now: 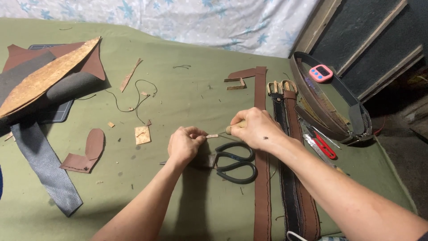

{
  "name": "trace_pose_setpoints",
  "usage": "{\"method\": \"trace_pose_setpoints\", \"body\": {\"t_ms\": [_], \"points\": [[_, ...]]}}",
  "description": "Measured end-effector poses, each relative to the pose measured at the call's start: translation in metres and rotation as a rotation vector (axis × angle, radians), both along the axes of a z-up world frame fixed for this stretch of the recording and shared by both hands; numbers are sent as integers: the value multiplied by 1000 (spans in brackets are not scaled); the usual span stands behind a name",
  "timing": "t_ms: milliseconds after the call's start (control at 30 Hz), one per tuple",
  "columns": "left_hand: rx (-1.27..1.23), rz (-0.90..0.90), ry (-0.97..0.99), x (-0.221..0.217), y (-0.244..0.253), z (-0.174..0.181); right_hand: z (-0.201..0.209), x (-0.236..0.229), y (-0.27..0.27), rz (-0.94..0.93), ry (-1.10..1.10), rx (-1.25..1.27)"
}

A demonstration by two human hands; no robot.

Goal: Shaving a wooden dowel with a knife and using an awl to work on leather components on a workbench.

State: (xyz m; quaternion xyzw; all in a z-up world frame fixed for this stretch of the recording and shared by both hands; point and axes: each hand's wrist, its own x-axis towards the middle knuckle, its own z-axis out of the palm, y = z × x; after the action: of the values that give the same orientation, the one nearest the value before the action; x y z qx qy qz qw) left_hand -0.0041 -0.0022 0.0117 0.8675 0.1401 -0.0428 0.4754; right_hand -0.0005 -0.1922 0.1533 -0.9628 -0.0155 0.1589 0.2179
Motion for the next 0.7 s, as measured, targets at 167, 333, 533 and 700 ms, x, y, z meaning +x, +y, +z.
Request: {"method": "trace_pose_setpoints", "body": {"t_ms": [167,333,533,700], "points": [[6,-8,3,1,1,0,2,-1,3,18,4,-1],[-5,-4,12,0,0,1,3,-2,4,36,7,-25],[-7,-3,9,1,1,1,5,0,8,36,4,-62],[-7,-15,0,1,3,-3,4,10,18,68,49,-119]]}}
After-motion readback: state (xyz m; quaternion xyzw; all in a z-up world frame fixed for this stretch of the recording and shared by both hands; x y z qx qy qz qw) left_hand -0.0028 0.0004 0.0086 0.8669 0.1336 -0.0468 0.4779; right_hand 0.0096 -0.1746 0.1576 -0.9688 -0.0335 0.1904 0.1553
